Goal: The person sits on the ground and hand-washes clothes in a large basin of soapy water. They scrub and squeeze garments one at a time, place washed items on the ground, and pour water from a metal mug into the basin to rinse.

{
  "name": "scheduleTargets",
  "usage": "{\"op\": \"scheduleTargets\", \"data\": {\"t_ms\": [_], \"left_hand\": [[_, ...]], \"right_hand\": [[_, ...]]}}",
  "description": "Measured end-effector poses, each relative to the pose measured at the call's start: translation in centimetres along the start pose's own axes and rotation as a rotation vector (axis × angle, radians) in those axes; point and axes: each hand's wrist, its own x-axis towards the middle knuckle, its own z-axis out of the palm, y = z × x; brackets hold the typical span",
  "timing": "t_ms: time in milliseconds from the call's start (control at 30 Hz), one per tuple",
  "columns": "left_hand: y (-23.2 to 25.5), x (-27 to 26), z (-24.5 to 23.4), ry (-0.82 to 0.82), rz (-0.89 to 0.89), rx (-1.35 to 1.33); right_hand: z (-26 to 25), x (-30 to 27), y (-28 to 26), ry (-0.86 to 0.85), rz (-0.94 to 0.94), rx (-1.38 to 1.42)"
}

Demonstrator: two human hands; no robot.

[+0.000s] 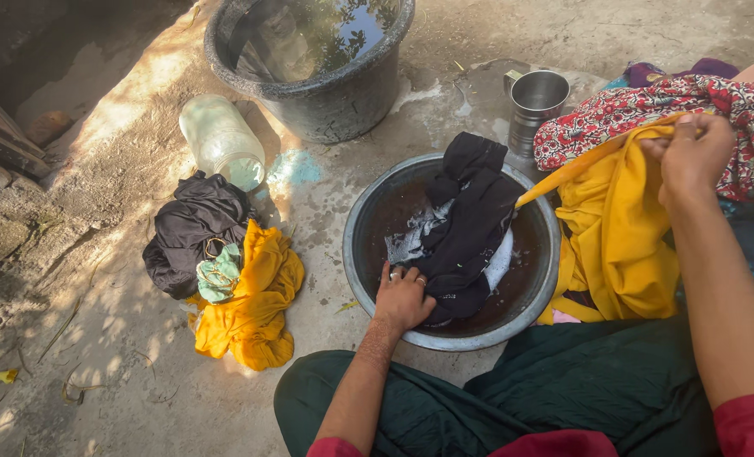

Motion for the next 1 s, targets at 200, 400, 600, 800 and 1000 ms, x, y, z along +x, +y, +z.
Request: {"op": "scheduleTargets", "data": {"t_ms": [200, 400, 600, 800, 1000], "left_hand": [[-1.6, 0.1, -0.8, 0.355, -0.285, 0.066], [1.8, 0.7, -4.0, 0.508, -0.107, -0.047], [9.2, 7.3, -3.0, 0.346, 0.079, -0.006], [8.7, 11.9, 1.7, -0.016, -0.151, 0.193], [3.0, 12.4, 5.3, 0.32, -0.299, 0.244]], "right_hand": [[-0.7, -1.3, -1.4, 0.173, -0.416, -0.344], [3.9, -9.8, -5.5, -0.101, -0.584, -1.352], [8.6, -16.5, -4.1, -0.505, -0.768, -1.595], [8.3, -17.4, 3.6, -0.795, -0.928, -1.459], [8.6, -15.5, 6.6, -0.787, -0.769, -1.484]]}}
